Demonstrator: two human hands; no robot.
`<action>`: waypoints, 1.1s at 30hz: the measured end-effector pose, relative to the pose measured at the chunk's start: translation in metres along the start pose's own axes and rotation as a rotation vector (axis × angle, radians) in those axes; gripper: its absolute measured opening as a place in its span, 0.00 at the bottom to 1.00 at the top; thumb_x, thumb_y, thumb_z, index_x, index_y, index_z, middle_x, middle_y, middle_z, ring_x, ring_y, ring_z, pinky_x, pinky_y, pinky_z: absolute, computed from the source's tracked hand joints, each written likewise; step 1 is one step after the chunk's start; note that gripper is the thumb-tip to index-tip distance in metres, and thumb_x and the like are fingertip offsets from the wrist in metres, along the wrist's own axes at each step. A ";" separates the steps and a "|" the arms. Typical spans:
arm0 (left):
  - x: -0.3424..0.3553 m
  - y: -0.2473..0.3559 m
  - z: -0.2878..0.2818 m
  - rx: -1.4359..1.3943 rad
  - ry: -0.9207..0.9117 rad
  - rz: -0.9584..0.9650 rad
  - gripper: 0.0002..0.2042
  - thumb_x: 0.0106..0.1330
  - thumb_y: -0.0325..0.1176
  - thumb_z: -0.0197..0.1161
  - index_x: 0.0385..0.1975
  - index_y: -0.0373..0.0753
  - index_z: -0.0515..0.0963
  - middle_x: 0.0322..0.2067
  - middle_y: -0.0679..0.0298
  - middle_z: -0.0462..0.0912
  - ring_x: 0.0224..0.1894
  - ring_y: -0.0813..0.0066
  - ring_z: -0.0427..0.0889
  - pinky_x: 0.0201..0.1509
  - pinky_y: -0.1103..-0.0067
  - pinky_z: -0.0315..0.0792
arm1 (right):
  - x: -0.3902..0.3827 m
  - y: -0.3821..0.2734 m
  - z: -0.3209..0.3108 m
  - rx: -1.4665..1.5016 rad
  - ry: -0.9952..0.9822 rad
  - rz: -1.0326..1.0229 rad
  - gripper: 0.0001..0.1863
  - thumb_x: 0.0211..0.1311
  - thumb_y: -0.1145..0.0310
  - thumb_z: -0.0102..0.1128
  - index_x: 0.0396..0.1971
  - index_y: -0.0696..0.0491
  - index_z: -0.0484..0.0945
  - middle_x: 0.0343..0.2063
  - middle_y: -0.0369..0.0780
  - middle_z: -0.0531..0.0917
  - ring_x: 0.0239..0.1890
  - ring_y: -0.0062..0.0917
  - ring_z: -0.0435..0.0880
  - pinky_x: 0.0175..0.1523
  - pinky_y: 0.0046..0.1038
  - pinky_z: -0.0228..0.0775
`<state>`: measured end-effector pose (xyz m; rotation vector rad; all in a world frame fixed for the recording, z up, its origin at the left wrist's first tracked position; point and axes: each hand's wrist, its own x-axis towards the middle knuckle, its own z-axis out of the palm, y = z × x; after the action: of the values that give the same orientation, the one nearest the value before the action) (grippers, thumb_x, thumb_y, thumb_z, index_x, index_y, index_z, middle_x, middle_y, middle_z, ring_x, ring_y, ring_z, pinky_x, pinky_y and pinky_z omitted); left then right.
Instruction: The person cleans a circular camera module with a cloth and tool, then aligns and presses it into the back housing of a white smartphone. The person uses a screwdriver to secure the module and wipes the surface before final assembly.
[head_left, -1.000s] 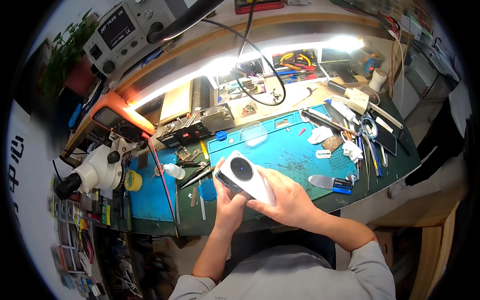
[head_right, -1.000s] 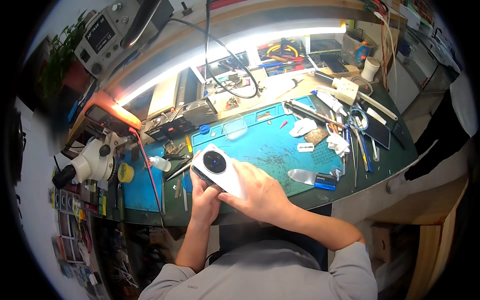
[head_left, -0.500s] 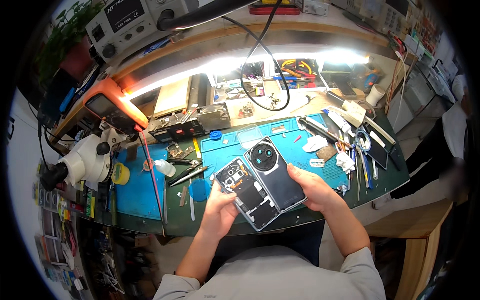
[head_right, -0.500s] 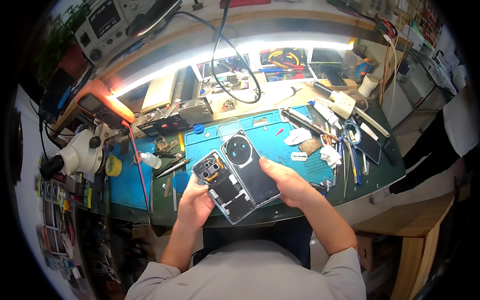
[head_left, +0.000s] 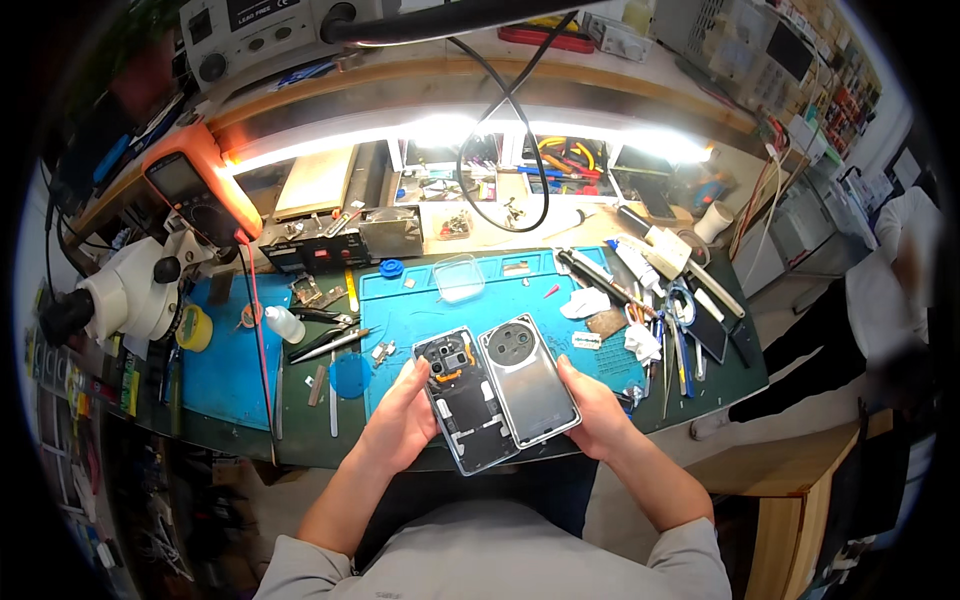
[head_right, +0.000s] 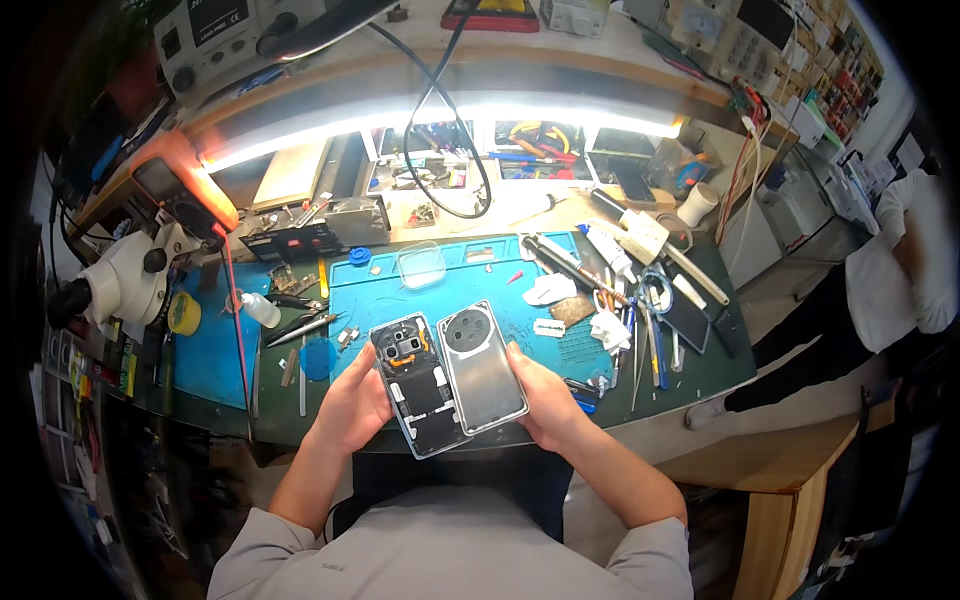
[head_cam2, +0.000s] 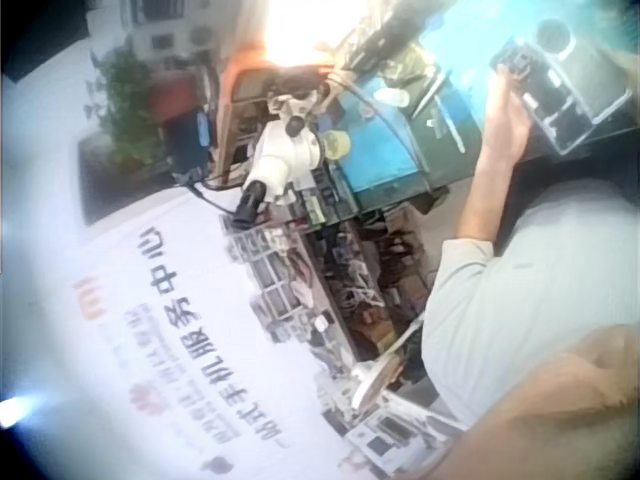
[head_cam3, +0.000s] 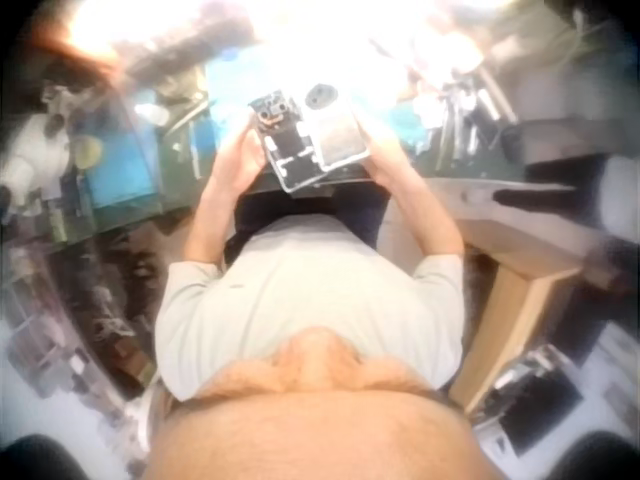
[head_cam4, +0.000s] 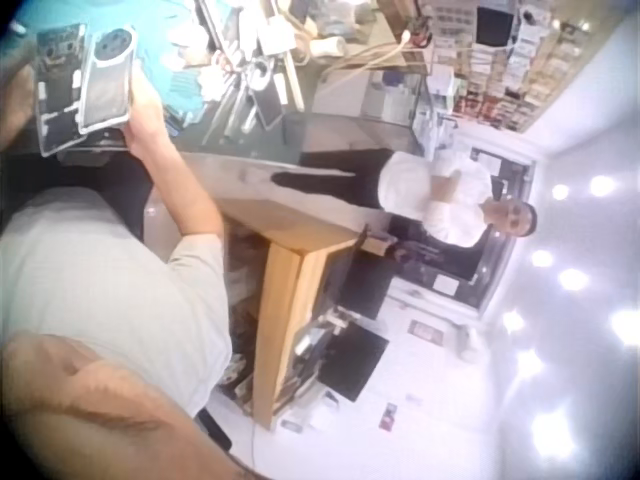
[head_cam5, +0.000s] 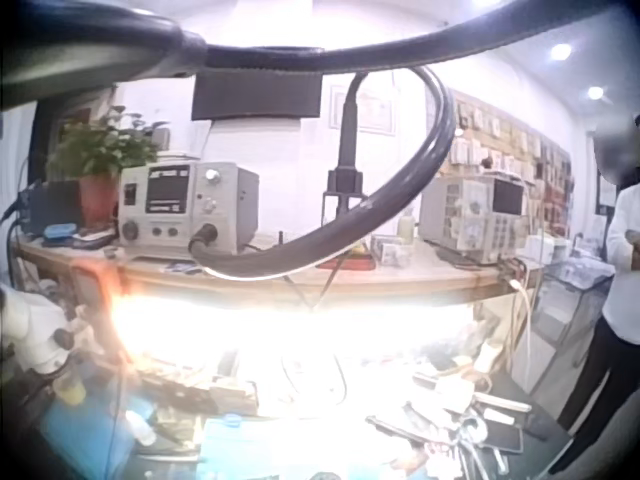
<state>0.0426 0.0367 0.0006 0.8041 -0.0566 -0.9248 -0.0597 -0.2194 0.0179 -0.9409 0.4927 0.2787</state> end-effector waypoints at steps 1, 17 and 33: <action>0.000 -0.002 -0.003 -0.018 -0.009 -0.015 0.30 0.84 0.54 0.50 0.77 0.45 0.56 0.70 0.57 0.73 0.70 0.62 0.77 0.68 0.59 0.77 | 0.001 0.003 -0.006 -0.001 -0.018 0.003 0.27 0.89 0.52 0.38 0.68 0.57 0.73 0.59 0.41 0.84 0.59 0.26 0.84 0.64 0.34 0.78; 0.007 0.020 0.016 0.138 -0.040 -0.131 0.38 0.83 0.66 0.34 0.79 0.42 0.58 0.71 0.56 0.73 0.71 0.61 0.76 0.71 0.60 0.75 | -0.016 -0.036 -0.040 -0.155 0.128 -0.537 0.29 0.89 0.52 0.37 0.66 0.61 0.74 0.54 0.45 0.87 0.57 0.28 0.87 0.64 0.31 0.79; 0.055 0.046 0.024 1.315 -0.085 -0.024 0.47 0.78 0.75 0.31 0.51 0.30 0.80 0.47 0.47 0.83 0.53 0.54 0.82 0.63 0.64 0.73 | 0.186 -0.159 -0.078 -0.926 0.681 -0.855 0.31 0.85 0.49 0.43 0.46 0.64 0.84 0.39 0.57 0.87 0.42 0.50 0.85 0.51 0.44 0.74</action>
<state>0.0990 -0.0022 0.0316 1.9665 -0.7905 -0.8839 0.1474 -0.3705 -0.0050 -2.0743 0.5268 -0.6846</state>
